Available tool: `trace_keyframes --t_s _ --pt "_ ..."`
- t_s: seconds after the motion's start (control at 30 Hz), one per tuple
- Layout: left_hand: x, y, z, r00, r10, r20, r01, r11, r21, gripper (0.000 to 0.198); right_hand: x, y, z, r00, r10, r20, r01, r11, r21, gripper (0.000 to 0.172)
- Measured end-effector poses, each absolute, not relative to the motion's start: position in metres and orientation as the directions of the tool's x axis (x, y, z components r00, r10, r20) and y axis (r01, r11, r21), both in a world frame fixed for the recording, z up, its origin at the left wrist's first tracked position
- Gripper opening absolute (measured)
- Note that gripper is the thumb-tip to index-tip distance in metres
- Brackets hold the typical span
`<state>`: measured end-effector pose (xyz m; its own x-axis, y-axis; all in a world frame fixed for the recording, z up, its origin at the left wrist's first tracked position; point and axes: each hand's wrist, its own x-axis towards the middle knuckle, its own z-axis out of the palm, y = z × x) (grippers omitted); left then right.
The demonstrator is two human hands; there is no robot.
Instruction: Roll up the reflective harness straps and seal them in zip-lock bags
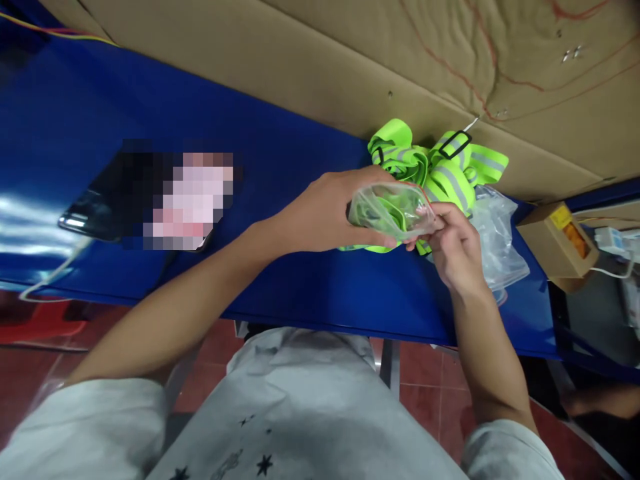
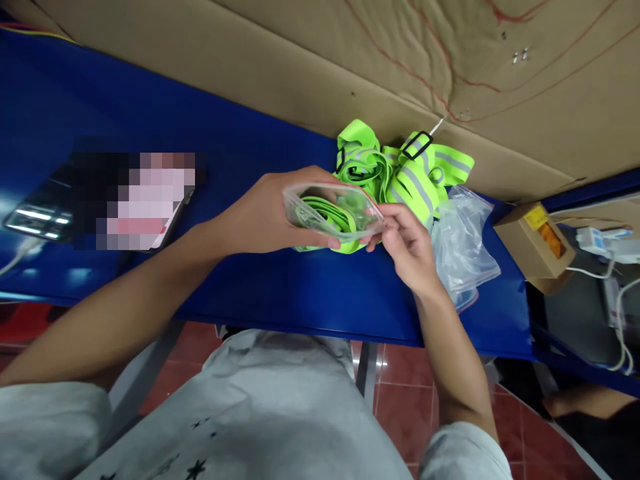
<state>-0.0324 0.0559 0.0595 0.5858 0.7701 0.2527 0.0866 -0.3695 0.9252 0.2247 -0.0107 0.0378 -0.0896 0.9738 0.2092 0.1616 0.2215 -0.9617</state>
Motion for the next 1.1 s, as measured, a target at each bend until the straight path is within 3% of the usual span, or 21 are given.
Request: trace_keyframes --t_s 0.17,0.37,0.47,0.6,0.77,1.1 --pt "-0.033 0.053 0.055 0.633 0.74 0.226 -0.016 -0.279 0.96 0.052 0.217 -0.018 0.028 0.031 0.948 0.318 0.23 0.303 -0.925 0.031" --pt "-0.034 0.036 0.06 0.525 0.75 0.402 -0.125 -0.399 0.908 0.017 0.208 -0.038 0.026 0.19 0.842 0.505 0.416 0.397 -0.818 0.035" --pt "-0.032 0.025 0.067 0.476 0.833 0.282 -0.107 -0.263 0.959 0.02 0.211 -0.047 0.025 0.164 0.808 0.566 0.471 0.44 -0.764 0.03" --pt "-0.033 0.032 0.062 0.533 0.845 0.028 -0.062 0.006 0.998 0.045 0.209 -0.047 0.022 0.116 0.864 0.489 0.42 0.404 -0.813 0.018" --pt "-0.035 0.048 0.046 0.493 0.868 0.059 -0.178 0.034 0.984 0.032 0.2 -0.036 0.018 0.143 0.939 0.312 0.311 0.257 -0.915 0.024" --pt "-0.034 0.049 0.036 0.434 0.901 0.0 -0.1 0.048 0.994 0.037 0.203 -0.028 0.015 0.113 0.969 0.222 0.217 0.194 -0.957 0.035"
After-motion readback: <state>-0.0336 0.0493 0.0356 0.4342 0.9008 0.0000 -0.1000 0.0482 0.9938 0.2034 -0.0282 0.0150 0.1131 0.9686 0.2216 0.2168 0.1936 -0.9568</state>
